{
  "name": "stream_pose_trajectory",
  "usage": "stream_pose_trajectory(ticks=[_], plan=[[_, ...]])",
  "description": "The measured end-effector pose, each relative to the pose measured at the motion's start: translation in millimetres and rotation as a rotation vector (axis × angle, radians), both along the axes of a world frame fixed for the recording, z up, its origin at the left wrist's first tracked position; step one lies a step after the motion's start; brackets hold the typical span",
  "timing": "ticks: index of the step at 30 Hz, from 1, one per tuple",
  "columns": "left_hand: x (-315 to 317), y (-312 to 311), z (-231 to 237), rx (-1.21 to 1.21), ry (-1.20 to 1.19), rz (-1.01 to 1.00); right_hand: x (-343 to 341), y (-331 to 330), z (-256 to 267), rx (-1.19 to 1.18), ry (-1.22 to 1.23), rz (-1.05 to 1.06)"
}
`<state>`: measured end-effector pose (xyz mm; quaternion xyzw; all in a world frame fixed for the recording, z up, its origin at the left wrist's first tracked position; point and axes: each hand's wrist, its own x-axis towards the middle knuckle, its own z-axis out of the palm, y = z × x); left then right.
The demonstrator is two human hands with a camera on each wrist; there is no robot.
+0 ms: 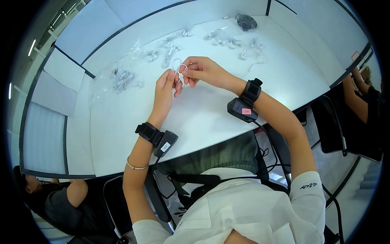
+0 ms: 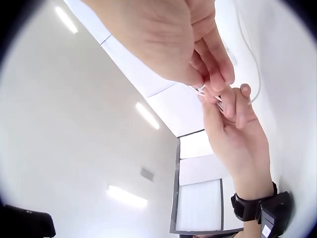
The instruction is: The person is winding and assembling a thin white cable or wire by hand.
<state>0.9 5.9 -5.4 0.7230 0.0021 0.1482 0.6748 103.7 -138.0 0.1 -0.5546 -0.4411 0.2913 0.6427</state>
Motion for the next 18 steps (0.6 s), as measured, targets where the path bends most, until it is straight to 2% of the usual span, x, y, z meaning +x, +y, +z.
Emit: stream_pose_trajectory(ticks=[6, 9, 15, 18], plan=[[0.8, 1.2, -0.5, -0.062, 0.061, -0.032, -3.0, 0.5, 0.5, 0.001, -0.01, -0.072], [2.0, 0.4, -0.2, -0.049, 0.079, -0.03, -3.9, 0.2, 1.8, -0.001, -0.076, -0.123], [-1.1, -1.8, 0.5, 0.05, 0.137, -0.057, -3.5, -2.6, 1.7, 0.014, -0.357, -0.279], [-0.6, 0.0, -1.3, 0.028, 0.134, -0.063, -1.6, -3.9, 0.6, -0.02, -0.353, -0.279]])
